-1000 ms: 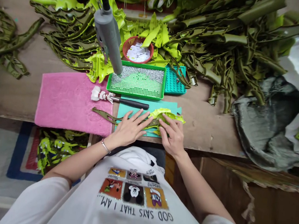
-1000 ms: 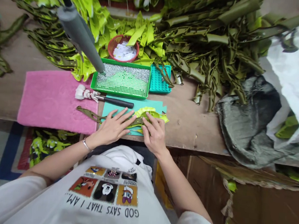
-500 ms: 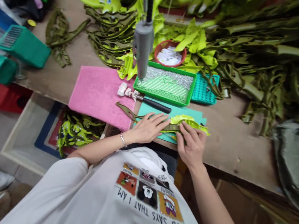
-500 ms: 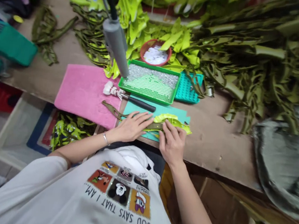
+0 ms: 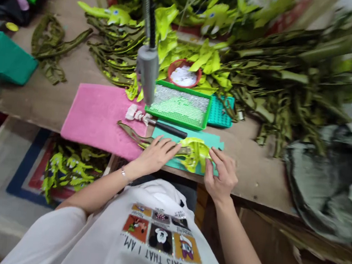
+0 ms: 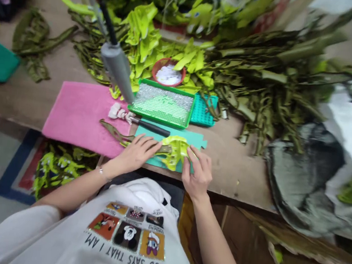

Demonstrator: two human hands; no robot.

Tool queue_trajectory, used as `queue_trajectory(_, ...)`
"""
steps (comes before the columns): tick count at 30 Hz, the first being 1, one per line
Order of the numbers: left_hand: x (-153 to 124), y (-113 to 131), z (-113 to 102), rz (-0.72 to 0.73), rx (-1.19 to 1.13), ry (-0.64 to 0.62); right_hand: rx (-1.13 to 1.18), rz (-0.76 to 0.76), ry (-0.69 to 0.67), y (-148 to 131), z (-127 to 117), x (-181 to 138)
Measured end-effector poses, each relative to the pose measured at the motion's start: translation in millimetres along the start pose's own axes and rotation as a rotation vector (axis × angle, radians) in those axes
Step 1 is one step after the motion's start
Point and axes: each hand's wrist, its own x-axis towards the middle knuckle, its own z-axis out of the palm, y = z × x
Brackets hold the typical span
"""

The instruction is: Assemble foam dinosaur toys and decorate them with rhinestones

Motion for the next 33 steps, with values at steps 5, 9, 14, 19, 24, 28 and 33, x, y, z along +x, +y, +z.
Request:
queue_trajectory(5,-3.5,-16.5,0.0,0.058,-0.008,0.057,-0.034,0.148,0.024,44.4,8.0,43.9)
queue_trajectory(9,1.4,-15.0,7.5,0.033,-0.026,0.153,-0.075,0.143,-0.039,86.6,38.6,81.7)
queue_trajectory(14,0.3,-15.4,4.5,0.041,-0.164,0.166,-0.178,0.226,0.006,112.1,57.3,104.4)
queue_trajectory(19,-1.2,-18.4,3.2,0.044,-0.284,0.159,-0.320,0.267,-0.132,100.5,67.6,113.0)
queue_trajectory(24,-2.0,-21.0,3.6,0.085,-0.273,0.154,-0.460,0.352,-0.220,94.9,80.4,127.2)
queue_trajectory(28,-1.3,-24.3,5.9,0.099,-0.212,0.152,-0.399,0.377,-0.245,99.8,73.5,135.3)
queue_trajectory(33,0.9,-23.0,4.6,0.105,-0.122,0.109,0.109,0.434,-0.310,52.1,21.6,112.9)
